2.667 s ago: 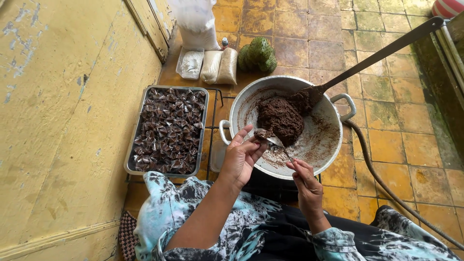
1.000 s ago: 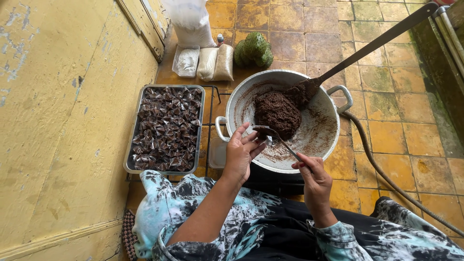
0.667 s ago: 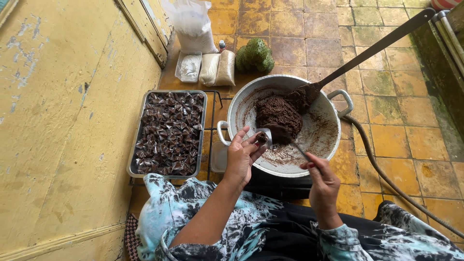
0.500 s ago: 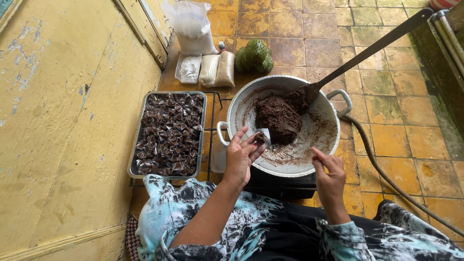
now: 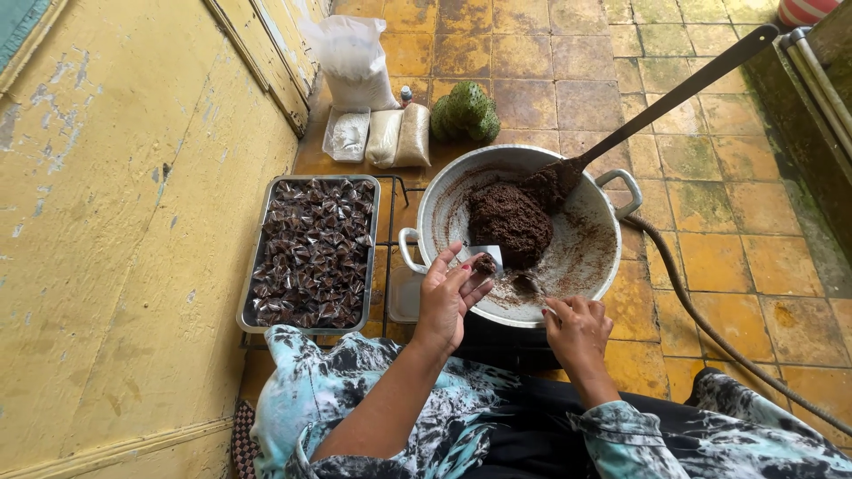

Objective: Filling small individual wrappers with a thick chocolate mixture using a spoon.

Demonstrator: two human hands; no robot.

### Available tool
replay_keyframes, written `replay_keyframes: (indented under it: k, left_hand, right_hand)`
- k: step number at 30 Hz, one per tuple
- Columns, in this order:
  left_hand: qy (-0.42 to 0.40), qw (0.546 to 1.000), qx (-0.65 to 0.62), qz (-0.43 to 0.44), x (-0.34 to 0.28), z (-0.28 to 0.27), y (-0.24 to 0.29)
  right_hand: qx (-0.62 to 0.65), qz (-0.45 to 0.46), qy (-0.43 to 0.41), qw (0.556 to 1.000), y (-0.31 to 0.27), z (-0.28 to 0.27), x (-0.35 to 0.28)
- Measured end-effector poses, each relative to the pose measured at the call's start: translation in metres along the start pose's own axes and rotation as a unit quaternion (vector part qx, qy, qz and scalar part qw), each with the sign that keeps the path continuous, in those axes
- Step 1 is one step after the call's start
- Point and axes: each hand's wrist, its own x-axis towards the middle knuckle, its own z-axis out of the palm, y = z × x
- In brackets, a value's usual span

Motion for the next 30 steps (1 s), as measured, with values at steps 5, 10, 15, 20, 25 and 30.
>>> replay_keyframes:
  k: [5, 10, 15, 20, 25, 30]
  left_hand:
    - [-0.008, 1.0, 0.004, -0.02, -0.006, -0.001, -0.015]
    - [-0.017, 0.999, 0.013, -0.048, -0.004, -0.004, -0.034]
    - [-0.023, 0.997, 0.039, -0.062, -0.005, -0.006, -0.049]
    - [-0.021, 0.997, 0.05, -0.064, -0.003, -0.011, -0.055]
    - [-0.023, 0.996, 0.065, -0.064, -0.007, -0.008, -0.056]
    - [-0.022, 0.994, 0.074, -0.075, -0.01, -0.005, -0.055]
  right_hand:
    - [0.149, 0.008, 0.013, 0.989, -0.014, -0.021, 0.003]
    - [0.531, 0.098, -0.09, 0.837, -0.063, -0.088, 0.007]
    - [0.678, 0.167, -0.185, 0.691, -0.075, -0.095, 0.003]
    - [0.697, 0.172, -0.182, 0.672, -0.074, -0.095, 0.002]
    - [0.706, 0.192, -0.161, 0.663, -0.072, -0.09, 0.001]
    - [0.71, 0.193, -0.155, 0.659, -0.07, -0.088, 0.001]
